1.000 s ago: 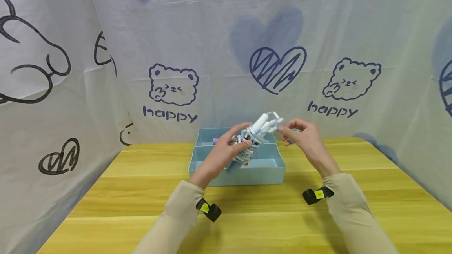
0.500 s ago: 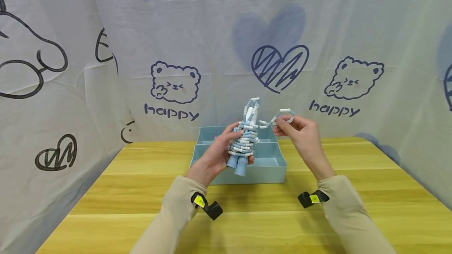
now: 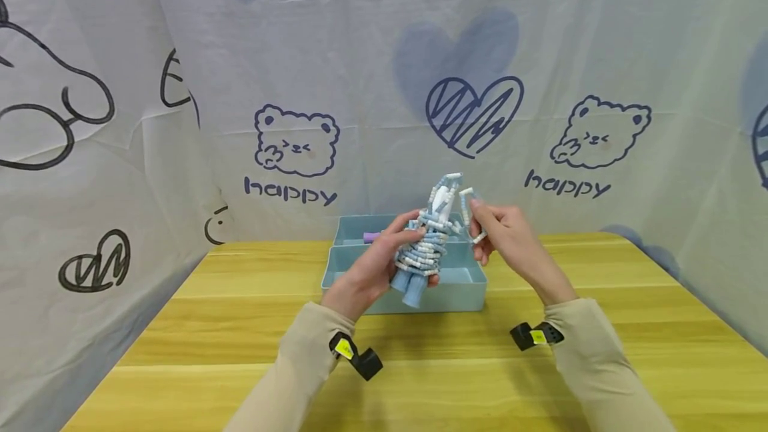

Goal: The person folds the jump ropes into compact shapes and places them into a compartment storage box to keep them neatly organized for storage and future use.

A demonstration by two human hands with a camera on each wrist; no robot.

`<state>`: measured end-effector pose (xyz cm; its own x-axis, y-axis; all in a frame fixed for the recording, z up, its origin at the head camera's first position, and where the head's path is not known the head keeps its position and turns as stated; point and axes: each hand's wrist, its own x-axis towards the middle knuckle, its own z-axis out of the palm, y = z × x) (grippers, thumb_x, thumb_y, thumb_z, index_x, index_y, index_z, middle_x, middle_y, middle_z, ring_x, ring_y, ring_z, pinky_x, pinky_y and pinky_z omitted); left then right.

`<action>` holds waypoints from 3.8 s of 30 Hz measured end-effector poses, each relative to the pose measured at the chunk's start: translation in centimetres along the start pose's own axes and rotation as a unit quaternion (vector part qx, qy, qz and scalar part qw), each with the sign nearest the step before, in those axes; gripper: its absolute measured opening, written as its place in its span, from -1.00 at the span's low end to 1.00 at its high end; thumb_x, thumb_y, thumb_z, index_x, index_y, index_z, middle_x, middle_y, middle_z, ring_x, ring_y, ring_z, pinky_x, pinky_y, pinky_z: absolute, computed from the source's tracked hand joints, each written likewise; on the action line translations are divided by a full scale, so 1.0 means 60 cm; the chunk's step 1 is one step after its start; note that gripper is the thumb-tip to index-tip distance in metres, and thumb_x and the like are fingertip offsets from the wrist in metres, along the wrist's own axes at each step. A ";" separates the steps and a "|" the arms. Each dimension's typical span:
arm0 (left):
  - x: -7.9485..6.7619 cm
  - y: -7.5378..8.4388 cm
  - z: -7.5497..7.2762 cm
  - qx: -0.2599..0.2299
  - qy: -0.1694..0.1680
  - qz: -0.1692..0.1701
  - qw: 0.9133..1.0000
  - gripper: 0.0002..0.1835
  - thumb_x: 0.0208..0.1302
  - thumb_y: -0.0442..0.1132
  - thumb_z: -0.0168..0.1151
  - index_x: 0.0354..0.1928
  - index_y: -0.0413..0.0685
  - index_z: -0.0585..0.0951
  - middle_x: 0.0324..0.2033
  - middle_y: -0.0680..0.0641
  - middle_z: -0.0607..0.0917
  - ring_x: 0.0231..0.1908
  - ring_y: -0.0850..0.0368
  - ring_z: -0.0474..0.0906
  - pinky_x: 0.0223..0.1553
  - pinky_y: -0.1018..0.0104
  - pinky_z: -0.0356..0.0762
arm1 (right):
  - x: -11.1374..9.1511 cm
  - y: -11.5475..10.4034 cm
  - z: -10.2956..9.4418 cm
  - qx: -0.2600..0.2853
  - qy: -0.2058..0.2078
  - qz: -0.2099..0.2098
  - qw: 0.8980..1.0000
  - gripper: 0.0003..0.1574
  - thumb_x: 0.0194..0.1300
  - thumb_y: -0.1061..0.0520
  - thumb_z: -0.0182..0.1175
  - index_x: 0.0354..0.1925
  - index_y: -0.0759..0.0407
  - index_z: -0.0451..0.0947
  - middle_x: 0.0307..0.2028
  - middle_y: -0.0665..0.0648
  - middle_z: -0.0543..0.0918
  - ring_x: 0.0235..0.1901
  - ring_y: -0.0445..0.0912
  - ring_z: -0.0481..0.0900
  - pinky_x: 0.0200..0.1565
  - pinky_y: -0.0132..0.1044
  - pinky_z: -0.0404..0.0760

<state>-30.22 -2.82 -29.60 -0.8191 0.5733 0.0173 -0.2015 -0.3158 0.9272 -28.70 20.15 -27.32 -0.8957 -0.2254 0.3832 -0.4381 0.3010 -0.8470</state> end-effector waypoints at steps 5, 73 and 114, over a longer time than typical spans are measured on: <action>-0.005 0.002 0.005 -0.032 -0.012 -0.014 0.999 -0.47 0.44 -0.15 0.07 0.40 0.36 0.31 0.12 -0.29 0.47 -0.39 -0.17 0.62 -0.23 -0.02 0.65 | -0.003 -0.010 -0.001 -0.072 -0.015 0.023 0.997 -0.32 0.53 -0.19 -0.06 -0.56 0.29 0.37 -0.69 0.23 0.45 -0.74 0.05 0.47 -0.64 -0.12 0.56; -0.019 0.060 -0.092 -0.133 0.104 0.025 0.985 -0.48 0.43 -0.14 0.03 0.41 0.25 0.33 0.05 -0.22 0.52 -0.29 -0.01 0.53 -0.41 0.21 0.58 | -0.021 -0.037 0.129 0.017 0.011 -0.101 0.995 -0.84 0.36 0.11 0.27 -0.17 0.17 0.55 -0.22 0.10 0.55 -0.24 -0.01 0.55 -0.20 -0.22 0.62; -0.006 0.006 -0.008 -0.038 0.055 0.069 0.995 -0.16 0.45 -0.08 0.06 0.54 0.25 -0.24 0.39 -0.16 0.11 0.21 0.04 0.32 0.23 0.17 0.31 | -0.017 -0.022 0.147 -0.295 0.079 -0.358 0.882 -0.53 0.09 0.24 0.46 0.00 0.33 0.66 -0.05 0.21 0.52 -0.09 0.01 0.63 -0.13 -0.31 0.64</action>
<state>-30.23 -3.47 -29.46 -0.8946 0.4362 0.0975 -0.1202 -0.4449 0.8875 -26.55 11.81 -29.81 -0.3519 -0.4359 0.8284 -0.8176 0.5740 -0.0453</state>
